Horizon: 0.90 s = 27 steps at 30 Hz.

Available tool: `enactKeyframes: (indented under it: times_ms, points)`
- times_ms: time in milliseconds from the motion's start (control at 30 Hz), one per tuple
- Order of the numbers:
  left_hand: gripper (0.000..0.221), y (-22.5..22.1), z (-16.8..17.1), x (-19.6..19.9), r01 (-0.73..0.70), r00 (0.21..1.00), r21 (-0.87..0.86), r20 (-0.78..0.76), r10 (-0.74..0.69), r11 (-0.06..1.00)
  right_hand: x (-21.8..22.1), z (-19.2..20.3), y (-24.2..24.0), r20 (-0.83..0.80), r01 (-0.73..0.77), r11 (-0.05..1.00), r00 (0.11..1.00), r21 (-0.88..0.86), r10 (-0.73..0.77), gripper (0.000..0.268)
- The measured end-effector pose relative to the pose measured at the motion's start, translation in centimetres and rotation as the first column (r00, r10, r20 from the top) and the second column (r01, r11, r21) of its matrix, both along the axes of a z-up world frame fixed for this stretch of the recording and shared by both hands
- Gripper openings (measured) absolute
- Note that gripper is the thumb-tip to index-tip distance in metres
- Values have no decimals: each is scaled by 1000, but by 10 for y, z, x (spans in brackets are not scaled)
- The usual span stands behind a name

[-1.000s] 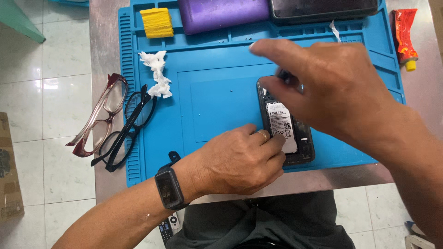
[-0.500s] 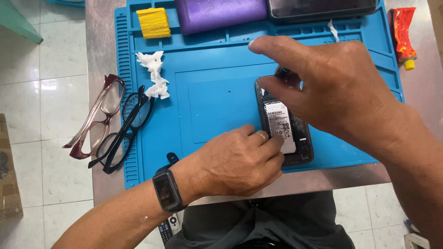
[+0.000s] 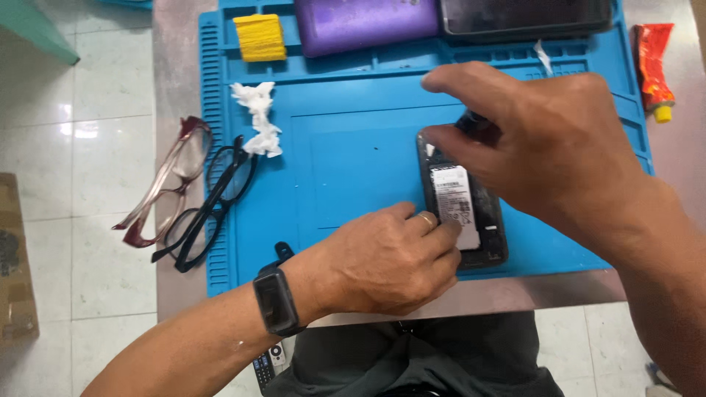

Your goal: The person removes screws from the back of a mobile phone and cleans the internal components with a small cloth.

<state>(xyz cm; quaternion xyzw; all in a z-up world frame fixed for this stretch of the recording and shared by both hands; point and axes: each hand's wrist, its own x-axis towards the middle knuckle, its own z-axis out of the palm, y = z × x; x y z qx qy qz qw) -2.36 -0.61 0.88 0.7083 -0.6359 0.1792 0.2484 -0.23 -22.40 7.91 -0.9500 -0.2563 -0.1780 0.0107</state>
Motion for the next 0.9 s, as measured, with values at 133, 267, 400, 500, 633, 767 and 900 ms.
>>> enactKeyframes:
  times_ms: [133,267,400,500,633,767,900]
  points:
    - [28,-1,-3,-1,-14,1000,-34,-13,13,999,2,-4,-3,49,-1,999,999,-38,3,35]
    - [20,-2,-6,-4,-18,1000,27,4,18,999,-2,2,1,-49,55,995,997,83,-51,35]
    - [24,-5,-13,-11,-42,997,-20,60,44,999,-11,8,14,-164,94,860,986,501,-12,31]
    - [22,-7,-16,-17,-76,992,-65,99,82,995,0,-14,13,-139,124,787,989,605,-49,36]
    - [20,-9,-19,-18,-87,994,-49,60,90,995,14,-22,29,-255,195,724,967,662,-28,37]
    - [25,-7,-18,-17,-73,996,-54,41,75,996,16,-27,31,-247,188,710,969,678,-20,35]
    - [23,-7,-17,-15,-65,997,-59,26,66,996,17,-29,28,-209,156,752,978,641,-25,35]
